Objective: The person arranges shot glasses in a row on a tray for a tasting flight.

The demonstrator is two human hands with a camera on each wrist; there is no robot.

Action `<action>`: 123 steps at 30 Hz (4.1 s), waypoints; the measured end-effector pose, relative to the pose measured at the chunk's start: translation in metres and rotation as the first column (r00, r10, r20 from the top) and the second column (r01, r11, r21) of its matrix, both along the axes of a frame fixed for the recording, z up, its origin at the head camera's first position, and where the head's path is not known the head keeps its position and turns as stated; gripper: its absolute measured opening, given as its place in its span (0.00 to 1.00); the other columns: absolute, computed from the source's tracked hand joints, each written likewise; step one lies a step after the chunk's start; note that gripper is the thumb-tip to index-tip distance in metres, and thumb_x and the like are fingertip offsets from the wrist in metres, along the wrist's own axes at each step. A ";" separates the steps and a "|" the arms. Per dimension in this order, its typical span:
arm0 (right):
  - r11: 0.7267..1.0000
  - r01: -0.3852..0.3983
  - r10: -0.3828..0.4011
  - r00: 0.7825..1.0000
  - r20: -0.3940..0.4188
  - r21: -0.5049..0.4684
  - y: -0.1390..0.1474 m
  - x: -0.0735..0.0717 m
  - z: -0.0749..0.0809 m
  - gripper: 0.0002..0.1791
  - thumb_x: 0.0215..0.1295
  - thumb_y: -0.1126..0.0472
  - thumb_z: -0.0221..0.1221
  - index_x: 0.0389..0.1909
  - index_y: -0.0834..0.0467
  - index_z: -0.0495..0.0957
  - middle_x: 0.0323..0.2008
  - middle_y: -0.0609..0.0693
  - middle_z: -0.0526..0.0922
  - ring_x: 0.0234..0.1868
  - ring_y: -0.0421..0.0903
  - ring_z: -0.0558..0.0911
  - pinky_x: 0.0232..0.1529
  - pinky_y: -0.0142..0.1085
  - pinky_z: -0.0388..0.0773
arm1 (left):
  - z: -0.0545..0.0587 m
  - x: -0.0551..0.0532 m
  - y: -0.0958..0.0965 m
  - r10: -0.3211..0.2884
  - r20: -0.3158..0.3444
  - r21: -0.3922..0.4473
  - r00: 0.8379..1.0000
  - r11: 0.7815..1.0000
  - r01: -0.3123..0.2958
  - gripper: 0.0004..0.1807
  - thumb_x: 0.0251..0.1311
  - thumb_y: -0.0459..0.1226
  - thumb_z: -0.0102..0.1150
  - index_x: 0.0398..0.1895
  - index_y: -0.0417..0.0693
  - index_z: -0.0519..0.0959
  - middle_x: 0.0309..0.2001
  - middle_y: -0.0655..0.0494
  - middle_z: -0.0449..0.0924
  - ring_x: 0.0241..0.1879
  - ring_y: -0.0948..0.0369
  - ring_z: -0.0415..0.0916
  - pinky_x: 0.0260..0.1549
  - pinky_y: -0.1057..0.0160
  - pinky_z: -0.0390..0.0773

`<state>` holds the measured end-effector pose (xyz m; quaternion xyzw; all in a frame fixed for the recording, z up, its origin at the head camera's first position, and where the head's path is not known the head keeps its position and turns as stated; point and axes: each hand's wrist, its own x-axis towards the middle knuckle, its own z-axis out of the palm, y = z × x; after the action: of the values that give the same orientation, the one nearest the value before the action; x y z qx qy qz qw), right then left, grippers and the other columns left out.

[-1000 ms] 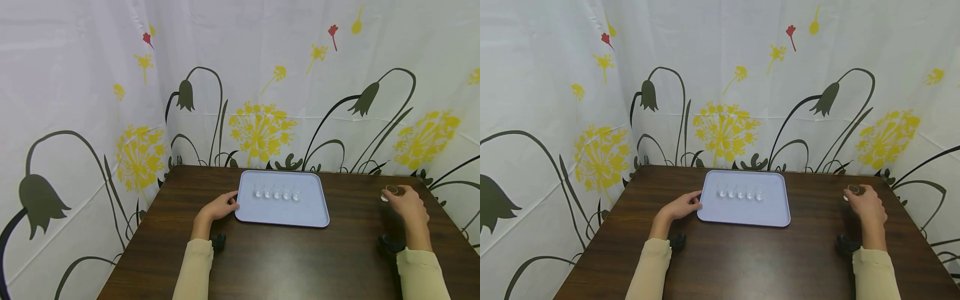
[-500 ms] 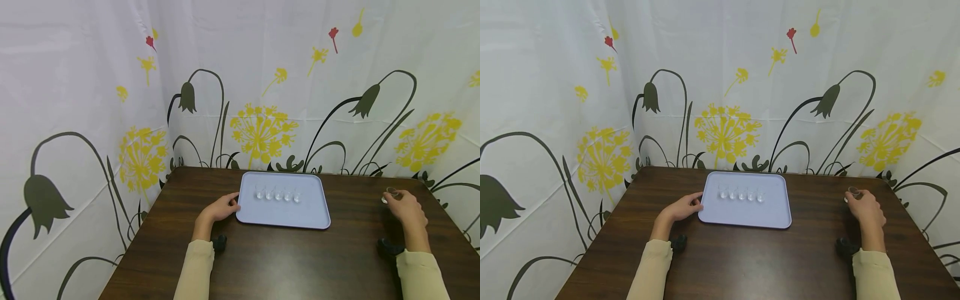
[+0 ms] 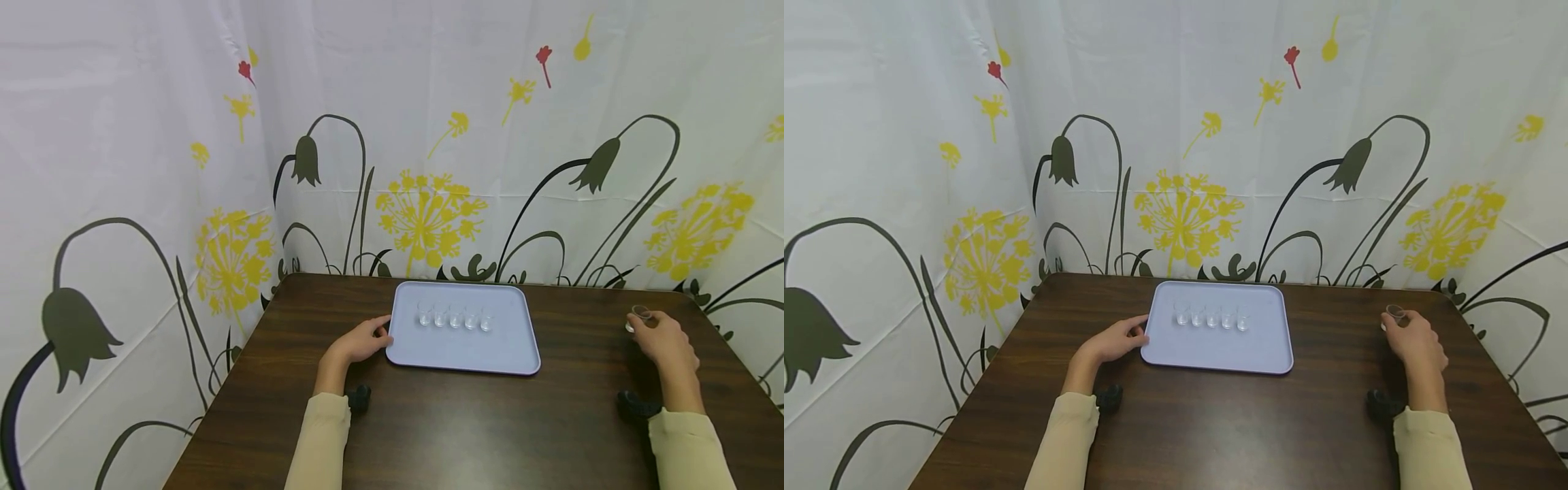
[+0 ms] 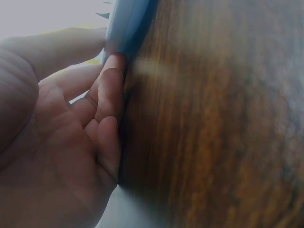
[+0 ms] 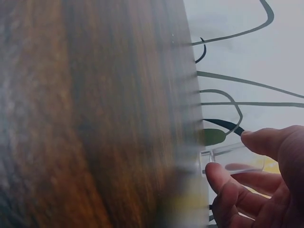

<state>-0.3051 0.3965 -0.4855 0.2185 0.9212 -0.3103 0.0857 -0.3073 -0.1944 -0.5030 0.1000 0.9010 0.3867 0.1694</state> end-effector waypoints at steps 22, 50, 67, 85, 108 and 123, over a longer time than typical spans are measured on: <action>0.995 0.085 -0.068 0.953 -0.296 0.047 -0.025 0.002 0.001 0.39 0.78 0.34 0.47 0.72 0.62 0.73 0.59 0.67 0.81 0.53 0.70 0.81 0.37 0.57 0.73 | -0.002 -0.001 -0.001 0.003 -0.002 0.003 1.000 1.000 -0.003 0.34 0.76 0.38 0.59 0.82 0.40 0.65 0.45 0.50 0.76 0.34 0.59 0.67 0.36 0.61 0.67; 0.975 -0.100 0.178 0.882 -0.435 0.197 -0.112 0.005 0.004 0.32 0.77 0.32 0.52 0.55 0.58 0.80 0.45 0.60 0.87 0.40 0.59 0.84 0.30 0.49 0.70 | -0.001 0.002 0.000 0.004 -0.002 0.002 1.000 1.000 -0.004 0.34 0.76 0.39 0.59 0.82 0.41 0.66 0.43 0.51 0.75 0.33 0.60 0.68 0.37 0.61 0.67; 0.954 -0.209 0.286 0.849 -0.444 0.216 -0.156 0.006 -0.001 0.27 0.76 0.38 0.60 0.53 0.59 0.82 0.37 0.56 0.86 0.34 0.53 0.81 0.30 0.44 0.69 | 0.001 0.003 0.003 0.024 0.009 -0.005 1.000 1.000 -0.024 0.33 0.77 0.38 0.58 0.81 0.40 0.65 0.41 0.53 0.73 0.35 0.60 0.68 0.38 0.61 0.68; 0.924 -0.322 0.379 0.847 -0.373 0.207 -0.188 0.002 -0.007 0.28 0.74 0.43 0.64 0.63 0.59 0.82 0.42 0.56 0.85 0.34 0.50 0.79 0.31 0.40 0.68 | 0.003 0.002 0.001 0.021 0.013 0.000 1.000 1.000 -0.021 0.32 0.77 0.39 0.58 0.81 0.41 0.66 0.42 0.52 0.74 0.36 0.59 0.69 0.37 0.61 0.68; 0.900 -0.401 0.434 0.857 -0.278 0.169 -0.195 -0.001 -0.012 0.29 0.75 0.40 0.62 0.62 0.59 0.82 0.52 0.61 0.90 0.44 0.56 0.86 0.36 0.45 0.79 | 0.002 0.001 0.003 0.011 0.001 -0.008 1.000 1.000 -0.011 0.33 0.77 0.39 0.59 0.81 0.40 0.66 0.42 0.53 0.74 0.36 0.60 0.69 0.39 0.61 0.68; 0.895 -0.413 0.443 0.863 -0.243 0.167 -0.198 0.002 -0.012 0.31 0.76 0.41 0.60 0.66 0.61 0.80 0.55 0.63 0.88 0.48 0.57 0.87 0.42 0.52 0.83 | 0.005 0.003 0.005 0.001 0.002 -0.005 1.000 1.000 -0.001 0.32 0.77 0.38 0.59 0.80 0.40 0.66 0.41 0.53 0.75 0.35 0.60 0.69 0.39 0.62 0.68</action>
<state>-0.3035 0.1984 -0.4974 -0.0325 0.9650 -0.2598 0.0116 -0.3048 -0.1890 -0.4982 0.0988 0.9018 0.3847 0.1703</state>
